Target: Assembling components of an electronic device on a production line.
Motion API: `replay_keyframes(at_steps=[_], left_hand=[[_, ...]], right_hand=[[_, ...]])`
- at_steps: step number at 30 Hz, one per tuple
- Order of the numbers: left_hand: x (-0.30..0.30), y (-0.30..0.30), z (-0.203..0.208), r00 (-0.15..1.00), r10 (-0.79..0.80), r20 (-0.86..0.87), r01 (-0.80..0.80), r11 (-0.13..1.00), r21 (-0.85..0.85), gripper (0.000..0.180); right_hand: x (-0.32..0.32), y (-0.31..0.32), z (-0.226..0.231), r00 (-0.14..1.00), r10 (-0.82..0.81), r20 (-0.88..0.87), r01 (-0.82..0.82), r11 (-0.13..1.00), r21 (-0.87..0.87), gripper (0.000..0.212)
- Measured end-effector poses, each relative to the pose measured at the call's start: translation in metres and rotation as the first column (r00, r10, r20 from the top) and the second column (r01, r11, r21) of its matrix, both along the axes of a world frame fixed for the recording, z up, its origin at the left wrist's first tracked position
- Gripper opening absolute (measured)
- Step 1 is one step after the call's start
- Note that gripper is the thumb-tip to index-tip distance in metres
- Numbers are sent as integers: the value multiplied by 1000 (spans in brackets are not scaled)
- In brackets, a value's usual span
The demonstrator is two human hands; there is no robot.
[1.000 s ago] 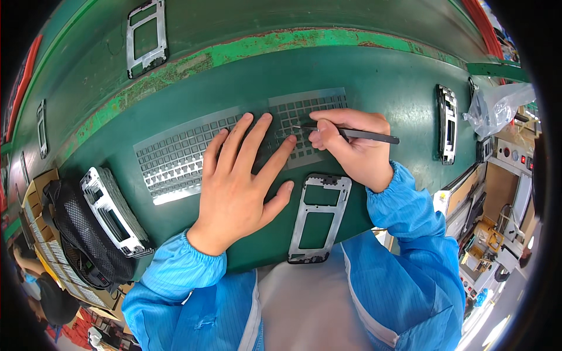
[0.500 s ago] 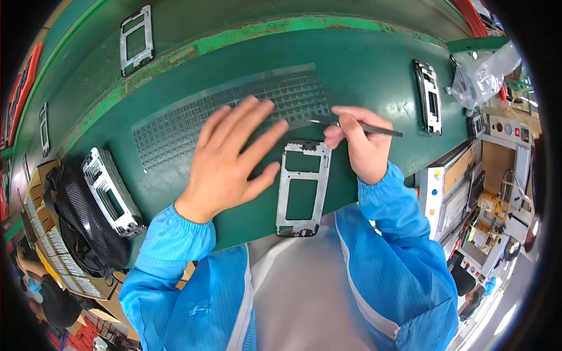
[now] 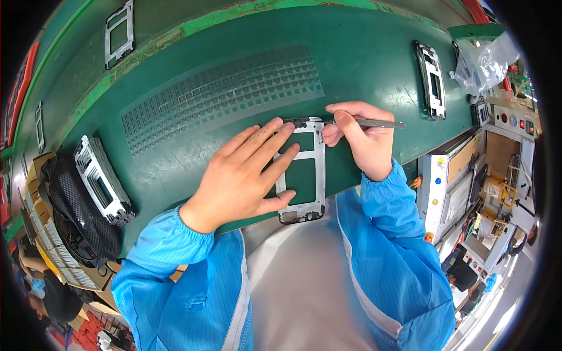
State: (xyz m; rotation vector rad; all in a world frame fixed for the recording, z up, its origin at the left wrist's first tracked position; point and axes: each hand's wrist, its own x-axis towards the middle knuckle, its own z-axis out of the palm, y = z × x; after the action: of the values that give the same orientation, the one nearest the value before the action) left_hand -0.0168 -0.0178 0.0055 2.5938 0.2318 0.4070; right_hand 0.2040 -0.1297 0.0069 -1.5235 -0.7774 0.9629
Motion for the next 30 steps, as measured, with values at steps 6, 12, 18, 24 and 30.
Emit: replay_keyframes(at_steps=[6,12,18,24,30], left_hand=[[1,0,0,1000,9,0,-9,1000,-2,58],[1,1,-1,1000,7,-12,-7,1000,-9,58],[1,2,0,1000,7,-18,-7,1000,-5,56],[1,2,0,1000,4,-10,-4,1000,-6,57],[1,3,0,1000,4,-13,-4,1000,-7,57]], right_hand=[[2,7,4,1000,21,-13,-22,999,-40,15],[1,8,4,1000,15,-12,-15,997,-75,14],[0,9,4,1000,20,-9,-21,996,-84,14],[0,9,4,1000,29,6,-28,997,-69,14],[0,9,3,1000,27,-4,-28,998,-62,14]])
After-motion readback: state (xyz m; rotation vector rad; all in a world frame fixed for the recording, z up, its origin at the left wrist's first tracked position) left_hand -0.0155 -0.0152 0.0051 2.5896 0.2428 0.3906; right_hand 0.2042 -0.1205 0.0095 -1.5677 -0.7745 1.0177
